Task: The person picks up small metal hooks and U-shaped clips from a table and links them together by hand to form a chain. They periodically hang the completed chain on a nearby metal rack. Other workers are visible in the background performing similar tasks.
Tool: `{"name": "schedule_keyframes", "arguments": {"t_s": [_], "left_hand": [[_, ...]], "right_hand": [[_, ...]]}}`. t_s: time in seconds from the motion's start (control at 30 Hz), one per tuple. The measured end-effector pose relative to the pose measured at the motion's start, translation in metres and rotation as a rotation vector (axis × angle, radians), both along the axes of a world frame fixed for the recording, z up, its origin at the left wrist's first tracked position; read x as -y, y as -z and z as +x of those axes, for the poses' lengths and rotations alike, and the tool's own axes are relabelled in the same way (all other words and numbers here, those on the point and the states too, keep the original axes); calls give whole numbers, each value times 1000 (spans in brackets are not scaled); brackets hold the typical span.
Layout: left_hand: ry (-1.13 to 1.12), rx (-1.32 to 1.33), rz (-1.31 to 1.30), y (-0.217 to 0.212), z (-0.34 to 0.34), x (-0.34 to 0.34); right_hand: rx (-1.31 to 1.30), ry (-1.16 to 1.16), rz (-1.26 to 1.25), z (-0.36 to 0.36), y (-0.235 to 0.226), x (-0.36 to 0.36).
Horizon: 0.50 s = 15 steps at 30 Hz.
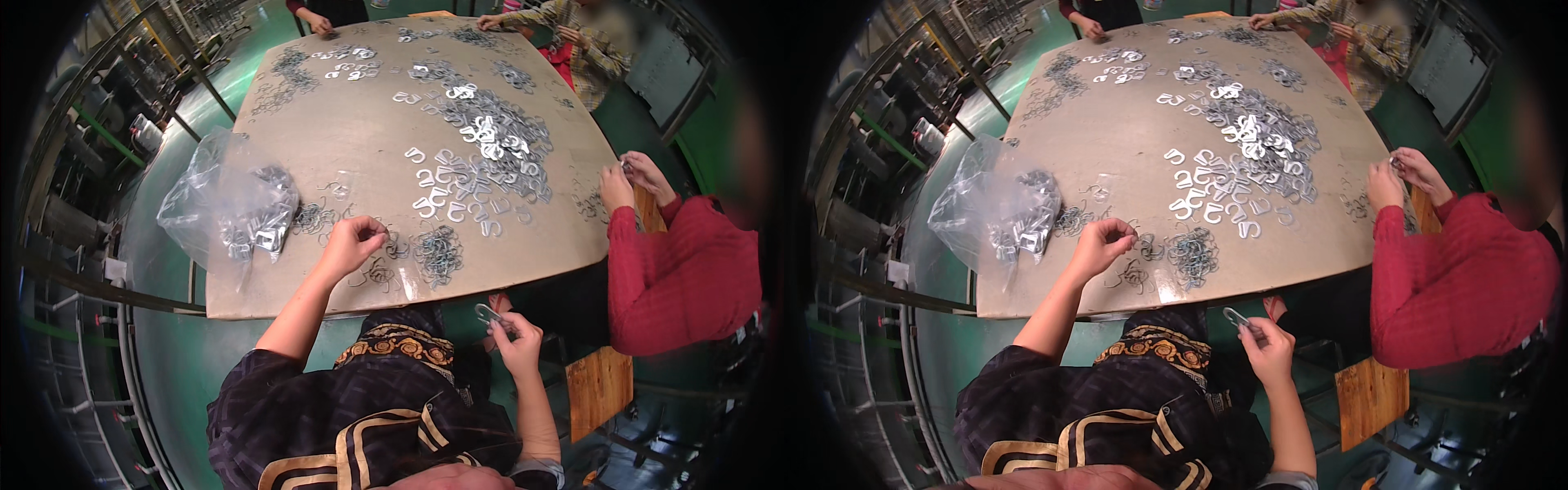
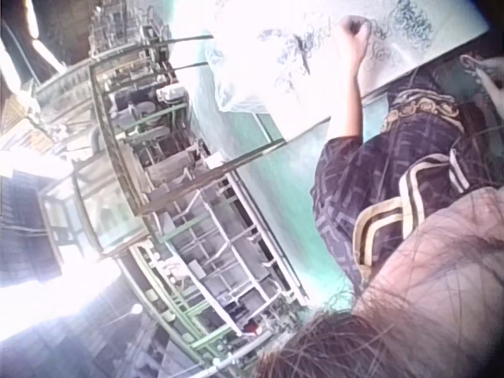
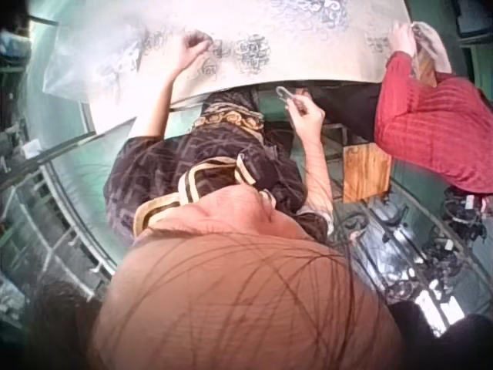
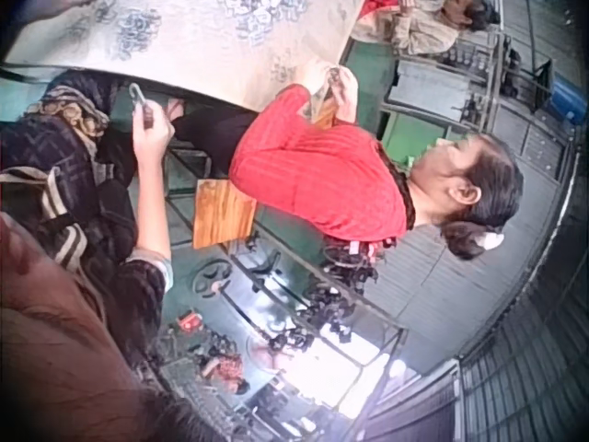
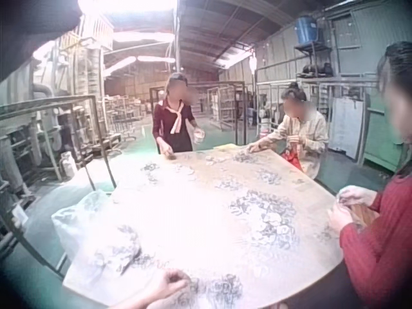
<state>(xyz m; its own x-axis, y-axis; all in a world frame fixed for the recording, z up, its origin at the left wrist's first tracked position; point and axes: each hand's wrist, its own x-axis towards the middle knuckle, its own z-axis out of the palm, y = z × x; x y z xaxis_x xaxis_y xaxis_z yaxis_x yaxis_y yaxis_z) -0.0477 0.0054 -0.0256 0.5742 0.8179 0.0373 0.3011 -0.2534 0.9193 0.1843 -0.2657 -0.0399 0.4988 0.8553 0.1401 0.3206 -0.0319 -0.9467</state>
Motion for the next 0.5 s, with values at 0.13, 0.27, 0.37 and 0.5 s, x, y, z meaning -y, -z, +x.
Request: {"name": "schedule_keyframes", "arguments": {"t_s": [0.13, 0.27, 0.37, 0.5], "left_hand": [[363, 274, -211, -11, 44, 65], [496, 260, 23, -17, 74, 101], [484, 234, 107, -10, 86, 109], [439, 258, 87, -2, 94, 117]], "right_hand": [[49, -11, -21, 0, 4, -8], [64, -6, 28, -1, 1, -13], [96, 10, 32, -3, -2, -11], [142, 22, 50, -2, -2, -9]]}}
